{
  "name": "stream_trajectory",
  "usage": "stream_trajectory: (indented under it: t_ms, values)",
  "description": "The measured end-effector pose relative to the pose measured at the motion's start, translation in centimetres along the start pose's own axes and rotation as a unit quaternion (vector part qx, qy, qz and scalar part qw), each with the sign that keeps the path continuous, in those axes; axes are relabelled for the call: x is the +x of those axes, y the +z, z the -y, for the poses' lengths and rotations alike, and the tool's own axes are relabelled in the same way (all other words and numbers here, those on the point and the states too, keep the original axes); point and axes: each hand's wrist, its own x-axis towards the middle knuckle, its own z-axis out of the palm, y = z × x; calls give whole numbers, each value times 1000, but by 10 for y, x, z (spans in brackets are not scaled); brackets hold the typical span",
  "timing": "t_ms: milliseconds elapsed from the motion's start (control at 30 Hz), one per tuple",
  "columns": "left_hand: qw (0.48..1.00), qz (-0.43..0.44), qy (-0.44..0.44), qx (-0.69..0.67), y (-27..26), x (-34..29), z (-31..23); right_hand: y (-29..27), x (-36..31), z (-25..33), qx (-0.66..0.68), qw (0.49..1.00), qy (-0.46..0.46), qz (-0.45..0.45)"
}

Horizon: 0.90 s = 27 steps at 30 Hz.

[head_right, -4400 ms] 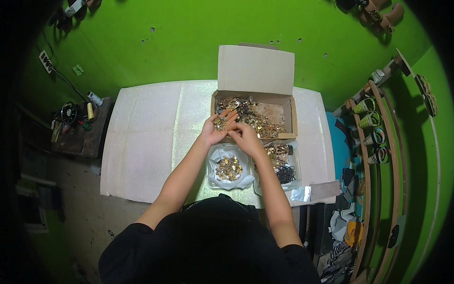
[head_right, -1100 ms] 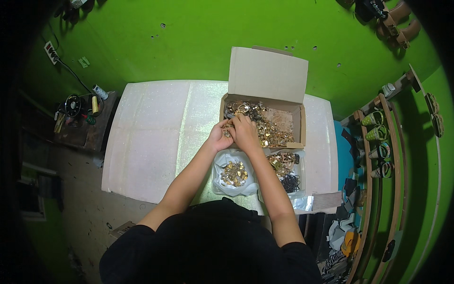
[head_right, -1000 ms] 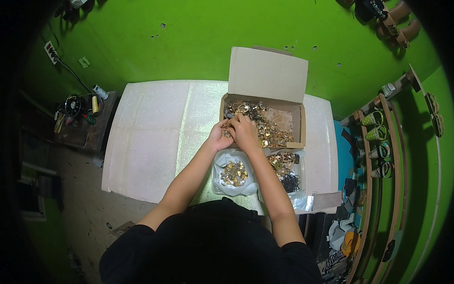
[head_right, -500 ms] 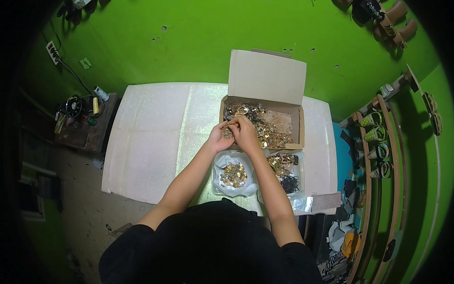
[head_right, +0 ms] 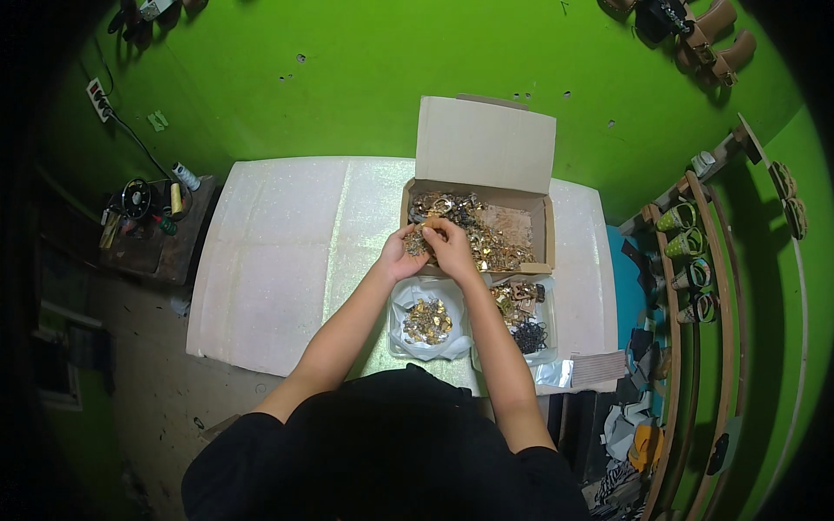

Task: Sorting through a box of small metallic shoe components or ornaments.

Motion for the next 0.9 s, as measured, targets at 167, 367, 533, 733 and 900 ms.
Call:
stream_trajectory:
  t_ms: [167, 367, 533, 733, 900]
  values:
    - [994, 95, -10, 57, 11, -7, 2, 0, -21, 10, 185, 976, 94, 60]
    - [995, 97, -18, -5, 19, -10, 3, -7, -47, 0, 232, 958, 107, 129]
    - [991, 121, -28, -44, 18, -12, 2, -24, -71, -11, 121, 980, 124, 98]
    - [993, 110, -19, -29, 24, -15, 5, -31, -93, -24, -113, 981, 102, 120]
    - [992, 120, -19, -25, 23, -15, 4, -29, -98, -15, -191, 965, 116, 134]
